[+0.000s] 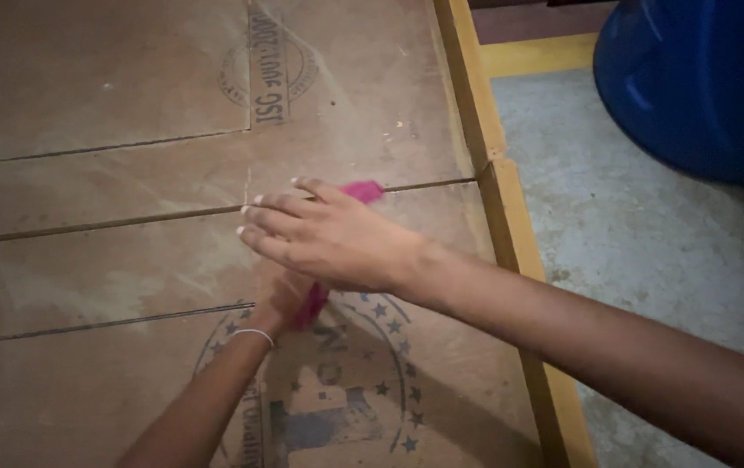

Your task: Cleaning a large wooden bed surface using a pink cloth.

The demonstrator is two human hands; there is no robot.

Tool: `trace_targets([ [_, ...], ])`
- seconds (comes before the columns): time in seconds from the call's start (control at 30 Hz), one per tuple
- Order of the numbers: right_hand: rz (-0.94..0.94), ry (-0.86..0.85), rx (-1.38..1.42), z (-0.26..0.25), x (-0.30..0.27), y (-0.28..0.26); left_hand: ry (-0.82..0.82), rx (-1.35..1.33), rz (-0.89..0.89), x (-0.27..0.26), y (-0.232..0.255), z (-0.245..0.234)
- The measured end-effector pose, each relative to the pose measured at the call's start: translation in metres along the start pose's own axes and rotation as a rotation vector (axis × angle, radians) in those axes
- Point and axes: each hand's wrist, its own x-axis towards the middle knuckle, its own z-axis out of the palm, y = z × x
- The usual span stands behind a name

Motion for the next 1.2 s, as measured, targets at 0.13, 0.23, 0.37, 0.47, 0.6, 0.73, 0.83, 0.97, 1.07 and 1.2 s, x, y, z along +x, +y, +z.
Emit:
trace_targets([
  [0.13,0.031,0.01,0.008,0.017,-0.012,0.023,0.267,-0.072,0.035,-0.005,0.005,0.015],
  [0.23,0.159,-0.024,0.107,0.055,-0.047,0.067,0.405,-0.171,0.44,-0.033,0.052,0.013],
  [0.37,0.594,-0.076,0.386,0.081,-0.1,0.113,0.334,-0.048,0.984,-0.029,0.093,0.037],
  [0.47,0.719,-0.014,0.5,0.106,-0.138,0.137,0.122,0.199,0.792,0.017,0.083,0.017],
  [0.6,0.884,0.021,0.581,0.098,-0.153,0.149,0.289,-0.004,0.374,0.088,0.044,-0.028],
  [0.73,1.081,0.258,0.768,0.114,-0.171,0.176,0.308,-0.055,0.339,0.06,0.05,-0.06],
  [0.83,1.204,0.432,1.02,0.118,-0.173,0.175,0.199,0.075,0.717,0.004,0.09,-0.009],
  [0.97,1.224,0.481,1.152,0.118,-0.184,0.176,0.325,0.019,1.246,-0.019,0.141,0.058],
  [1.07,1.134,0.485,1.179,0.133,-0.199,0.182,0.25,-0.029,1.041,0.034,0.148,0.026],
  [1.2,1.14,0.502,1.281,0.132,-0.195,0.187,0.236,0.019,0.696,0.122,0.116,0.018],
])
